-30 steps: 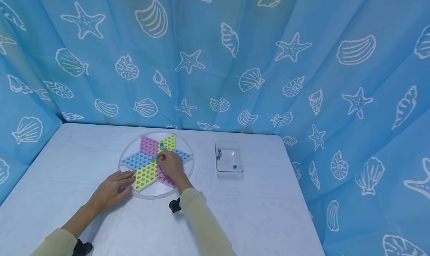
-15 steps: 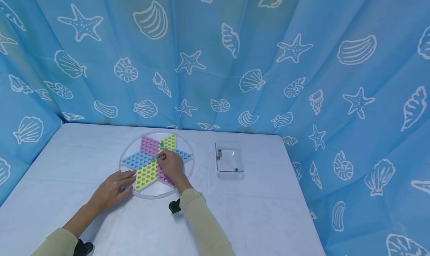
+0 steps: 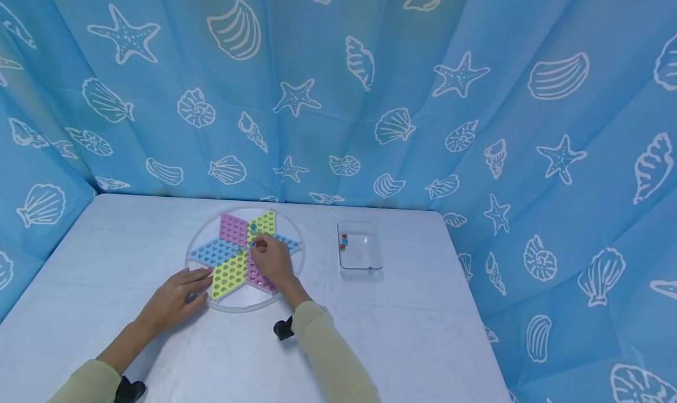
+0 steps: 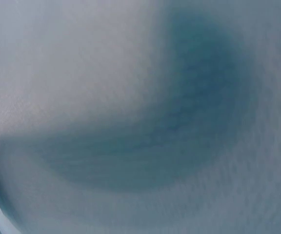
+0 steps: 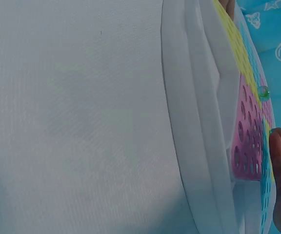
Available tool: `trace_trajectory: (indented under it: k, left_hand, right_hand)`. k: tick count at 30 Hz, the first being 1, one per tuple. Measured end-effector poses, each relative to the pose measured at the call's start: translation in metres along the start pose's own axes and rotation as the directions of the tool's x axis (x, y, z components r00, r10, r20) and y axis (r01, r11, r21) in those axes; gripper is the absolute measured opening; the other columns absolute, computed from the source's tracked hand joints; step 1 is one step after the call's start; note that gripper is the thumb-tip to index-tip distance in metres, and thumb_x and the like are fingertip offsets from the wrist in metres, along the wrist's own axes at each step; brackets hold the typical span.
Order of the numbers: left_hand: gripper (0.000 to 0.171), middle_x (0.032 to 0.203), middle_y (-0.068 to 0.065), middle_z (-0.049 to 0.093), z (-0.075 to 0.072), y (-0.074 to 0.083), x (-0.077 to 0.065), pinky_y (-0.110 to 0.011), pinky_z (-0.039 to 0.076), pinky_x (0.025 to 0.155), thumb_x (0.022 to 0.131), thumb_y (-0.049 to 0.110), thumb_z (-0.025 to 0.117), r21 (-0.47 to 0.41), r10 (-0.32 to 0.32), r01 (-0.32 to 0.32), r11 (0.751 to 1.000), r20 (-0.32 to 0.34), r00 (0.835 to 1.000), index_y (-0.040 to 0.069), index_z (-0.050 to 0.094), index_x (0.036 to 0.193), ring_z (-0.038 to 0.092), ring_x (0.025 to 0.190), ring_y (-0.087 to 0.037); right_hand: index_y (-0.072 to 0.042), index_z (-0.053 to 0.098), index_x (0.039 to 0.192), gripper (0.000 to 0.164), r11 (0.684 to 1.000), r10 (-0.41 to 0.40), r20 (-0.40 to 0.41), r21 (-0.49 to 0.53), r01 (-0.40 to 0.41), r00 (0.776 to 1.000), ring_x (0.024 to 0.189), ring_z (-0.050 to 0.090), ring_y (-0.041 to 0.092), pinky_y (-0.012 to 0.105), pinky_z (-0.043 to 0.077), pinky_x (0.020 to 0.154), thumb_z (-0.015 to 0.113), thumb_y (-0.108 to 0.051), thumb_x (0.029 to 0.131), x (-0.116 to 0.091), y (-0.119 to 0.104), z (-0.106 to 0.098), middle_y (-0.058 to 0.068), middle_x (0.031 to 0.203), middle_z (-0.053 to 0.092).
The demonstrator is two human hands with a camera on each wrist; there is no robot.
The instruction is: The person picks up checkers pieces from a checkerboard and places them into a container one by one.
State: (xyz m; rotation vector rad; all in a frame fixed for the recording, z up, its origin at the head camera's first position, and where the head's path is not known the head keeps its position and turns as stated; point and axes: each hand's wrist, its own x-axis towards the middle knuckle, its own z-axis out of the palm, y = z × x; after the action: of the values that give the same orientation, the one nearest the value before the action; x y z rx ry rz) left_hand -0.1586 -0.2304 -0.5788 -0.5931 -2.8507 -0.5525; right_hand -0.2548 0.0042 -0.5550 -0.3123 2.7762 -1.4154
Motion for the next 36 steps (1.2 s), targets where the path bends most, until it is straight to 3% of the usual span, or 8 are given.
trace_trajectory:
  k: [7, 28, 36]
  left_hand:
    - [0.037, 0.135, -0.014, 0.061, -0.002, 0.001, -0.001, -0.051, 0.034, 0.114, 0.090, 0.022, 0.068, 0.004, -0.001, 0.001, 1.000, -0.003, 1.000, 0.002, 0.070, 0.121, 0.055, 0.126, -0.034]
    - [0.037, 0.135, -0.014, 0.061, -0.003, 0.002, -0.002, -0.050, 0.033, 0.115, 0.090, 0.022, 0.069, 0.015, 0.012, -0.013, 1.000, 0.018, 1.000, 0.003, 0.070, 0.121, 0.055, 0.127, -0.034]
    - [0.036, 0.133, -0.015, 0.063, -0.005, 0.003, -0.003, -0.052, 0.036, 0.112, 0.088, 0.020, 0.070, 0.021, 0.031, -0.031, 0.999, -0.023, 0.999, 0.002, 0.071, 0.119, 0.057, 0.124, -0.034]
  right_hand:
    - [-0.009, 0.071, 0.104, 0.015, 0.995, -0.045, -0.084, 0.084, 0.052, 0.995, 0.085, 0.068, 0.008, 0.021, 0.058, 0.076, 0.069, -0.010, 0.089, -0.001, 0.002, -0.015, -0.001, 0.095, 0.073]
    - [-0.008, 0.068, 0.102, 0.011, 0.990, -0.140, -0.108, -0.009, 0.140, 0.984, 0.086, 0.067, 0.011, 0.023, 0.058, 0.079, 0.070, -0.008, 0.091, -0.007, 0.011, -0.087, 0.001, 0.095, 0.071]
    - [-0.009, 0.069, 0.101, 0.012, 0.992, -0.128, -0.154, -0.037, 0.124, 0.980, 0.086, 0.068, 0.013, 0.025, 0.059, 0.078, 0.073, -0.011, 0.090, -0.007, 0.015, -0.108, 0.002, 0.095, 0.072]
